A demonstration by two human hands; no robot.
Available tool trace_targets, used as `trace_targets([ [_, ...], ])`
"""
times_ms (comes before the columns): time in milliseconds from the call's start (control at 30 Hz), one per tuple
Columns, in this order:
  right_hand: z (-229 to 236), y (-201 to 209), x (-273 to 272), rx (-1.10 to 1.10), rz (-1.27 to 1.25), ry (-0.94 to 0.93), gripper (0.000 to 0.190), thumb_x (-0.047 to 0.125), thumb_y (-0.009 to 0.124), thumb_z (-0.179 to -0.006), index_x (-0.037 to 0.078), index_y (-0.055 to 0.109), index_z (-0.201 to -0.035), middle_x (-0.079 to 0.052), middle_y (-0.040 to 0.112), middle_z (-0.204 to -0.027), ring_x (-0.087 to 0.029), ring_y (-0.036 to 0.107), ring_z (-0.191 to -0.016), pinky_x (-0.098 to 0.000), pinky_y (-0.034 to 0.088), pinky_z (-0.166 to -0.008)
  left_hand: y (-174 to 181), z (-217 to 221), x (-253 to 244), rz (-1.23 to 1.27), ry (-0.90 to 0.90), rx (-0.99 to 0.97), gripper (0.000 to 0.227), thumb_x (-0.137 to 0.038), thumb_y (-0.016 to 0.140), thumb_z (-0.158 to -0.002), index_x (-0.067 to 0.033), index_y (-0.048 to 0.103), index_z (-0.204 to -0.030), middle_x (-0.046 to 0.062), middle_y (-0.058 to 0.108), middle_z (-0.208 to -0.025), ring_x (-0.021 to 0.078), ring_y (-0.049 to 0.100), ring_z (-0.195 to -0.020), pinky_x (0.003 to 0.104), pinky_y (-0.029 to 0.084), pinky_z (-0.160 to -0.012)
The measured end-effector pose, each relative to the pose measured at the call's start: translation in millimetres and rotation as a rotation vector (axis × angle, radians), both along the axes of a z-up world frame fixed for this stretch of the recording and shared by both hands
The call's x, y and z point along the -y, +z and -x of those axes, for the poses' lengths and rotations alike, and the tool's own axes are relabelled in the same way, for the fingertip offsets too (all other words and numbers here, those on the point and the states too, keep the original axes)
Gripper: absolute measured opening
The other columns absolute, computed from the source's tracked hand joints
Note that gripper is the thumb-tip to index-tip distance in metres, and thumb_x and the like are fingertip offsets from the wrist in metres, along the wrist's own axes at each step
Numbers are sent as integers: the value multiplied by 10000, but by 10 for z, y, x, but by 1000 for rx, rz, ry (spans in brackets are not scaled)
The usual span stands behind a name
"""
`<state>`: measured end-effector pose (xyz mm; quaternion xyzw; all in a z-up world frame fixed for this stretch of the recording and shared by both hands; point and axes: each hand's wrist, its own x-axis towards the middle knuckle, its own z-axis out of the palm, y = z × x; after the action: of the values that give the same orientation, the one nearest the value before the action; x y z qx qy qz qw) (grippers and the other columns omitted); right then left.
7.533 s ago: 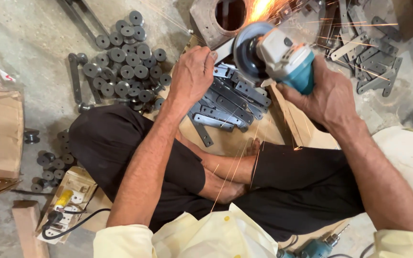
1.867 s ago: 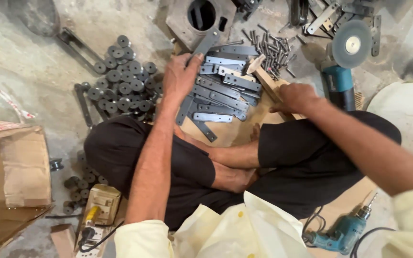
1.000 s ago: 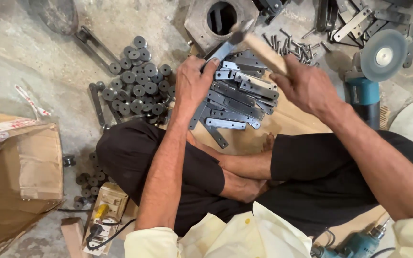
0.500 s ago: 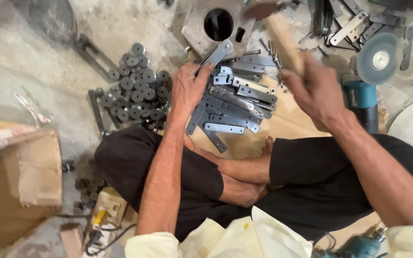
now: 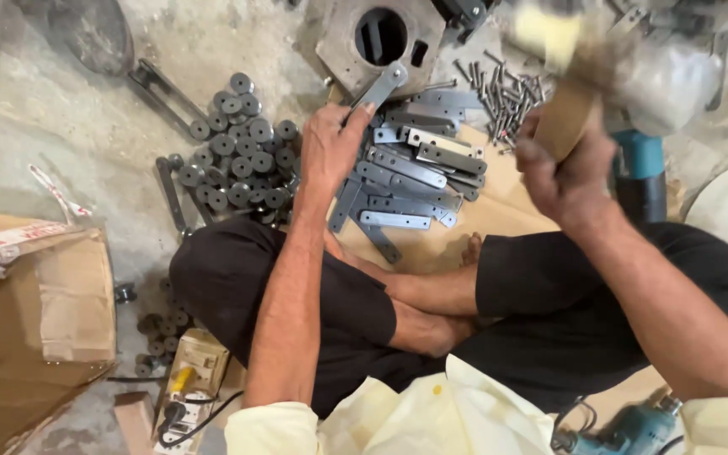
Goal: Assembling and finishing metal components using a hammer and an angle grinder on a workshop floor.
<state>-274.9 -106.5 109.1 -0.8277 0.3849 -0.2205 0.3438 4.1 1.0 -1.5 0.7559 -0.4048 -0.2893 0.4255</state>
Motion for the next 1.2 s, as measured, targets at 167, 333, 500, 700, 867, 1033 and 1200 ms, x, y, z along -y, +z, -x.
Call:
trace_targets([
  [167,-163,-148,94,-548,259,293,327,281,747,-1062,24,546,-1043,-166,697,-817,-356,653,-639,-453,503,-569,-169,36,-4,47,37,43,430,-376,676,-945,33,688,-815,246,631,-782,418,610,-741,497,461,-691],
  [333,-150,208,52,-353,106,166,332,244,674,-1065,-29,548,-1207,-203,691,-850,-325,693,-700,-408,528,-594,-10,61,-15,-10,30,-13,427,-360,690,-940,46,680,-807,246,626,-763,419,607,-725,499,451,-676],
  [500,-201,-38,186,-17,228,332,293,223,613,-1051,-20,549,-1200,-221,660,-893,-303,664,-720,-398,537,-605,-82,26,-36,61,40,55,400,-337,676,-957,39,701,-823,247,647,-822,423,617,-778,497,456,-707],
  [700,30,-281,122,102,-302,-54,315,269,601,-1184,-35,570,-1111,-98,607,-755,-159,594,-608,-295,484,-528,51,-47,5,17,-7,-115,429,-365,662,-942,52,670,-842,238,617,-760,378,605,-708,472,453,-677],
  [867,-102,-477,208,-504,-131,132,312,296,691,-1098,7,632,-998,-80,613,-665,-176,574,-525,-307,439,-477,-23,-42,-8,-73,1,-113,514,-446,641,-938,50,642,-803,242,589,-712,375,579,-671,470,455,-666],
  [1033,-93,-134,41,-222,-163,20,295,266,609,-1145,-15,542,-1084,-91,625,-701,-201,594,-563,-325,464,-487,-3,-39,-49,-95,14,-131,498,-438,641,-933,41,657,-799,236,604,-719,371,591,-667,472,445,-651],
  [1200,95,-545,241,229,110,206,308,162,649,-1103,76,477,-862,-135,662,-834,-231,621,-614,-307,502,-502,-9,-44,3,-54,-4,-103,511,-433,637,-939,55,645,-788,237,607,-729,370,603,-678,479,437,-659],
])
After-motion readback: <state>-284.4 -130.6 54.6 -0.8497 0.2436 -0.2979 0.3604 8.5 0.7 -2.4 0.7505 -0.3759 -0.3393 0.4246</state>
